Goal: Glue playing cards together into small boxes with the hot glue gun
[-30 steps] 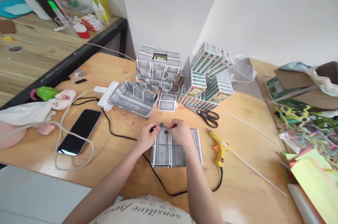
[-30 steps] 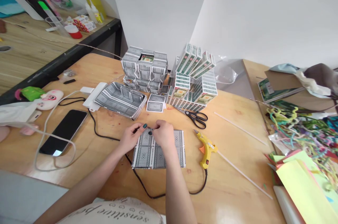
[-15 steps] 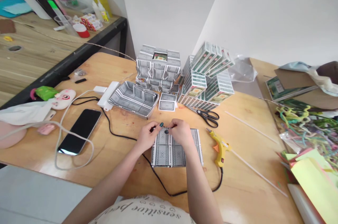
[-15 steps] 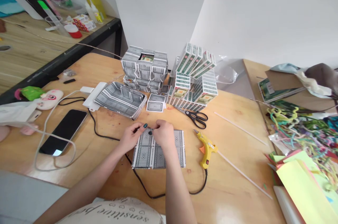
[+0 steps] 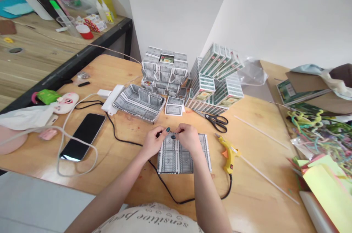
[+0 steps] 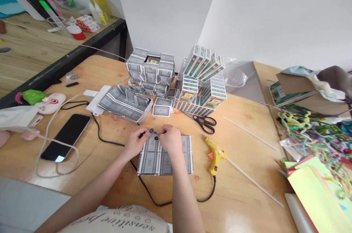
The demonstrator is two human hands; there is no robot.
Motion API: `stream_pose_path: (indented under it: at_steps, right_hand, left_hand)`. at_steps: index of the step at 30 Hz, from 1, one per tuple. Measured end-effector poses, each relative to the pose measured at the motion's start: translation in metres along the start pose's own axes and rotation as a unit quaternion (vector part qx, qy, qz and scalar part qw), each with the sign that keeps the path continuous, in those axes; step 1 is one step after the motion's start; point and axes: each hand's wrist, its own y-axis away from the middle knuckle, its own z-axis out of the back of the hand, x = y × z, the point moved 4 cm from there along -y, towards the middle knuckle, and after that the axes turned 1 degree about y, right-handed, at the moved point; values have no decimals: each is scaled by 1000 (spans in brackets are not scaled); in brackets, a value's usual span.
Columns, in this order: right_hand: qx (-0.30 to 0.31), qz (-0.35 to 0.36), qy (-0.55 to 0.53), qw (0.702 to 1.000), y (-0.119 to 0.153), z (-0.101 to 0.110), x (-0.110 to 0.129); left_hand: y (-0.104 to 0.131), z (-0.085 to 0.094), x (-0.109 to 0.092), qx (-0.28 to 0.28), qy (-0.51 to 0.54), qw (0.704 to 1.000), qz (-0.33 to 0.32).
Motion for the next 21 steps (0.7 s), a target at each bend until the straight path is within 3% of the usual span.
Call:
stream_pose_path:
  at_steps: [21]
  right_hand:
    - [-3,-10,-6,1000,2,1,1]
  left_hand:
    - [-1,0,0,10,-11,1000,1]
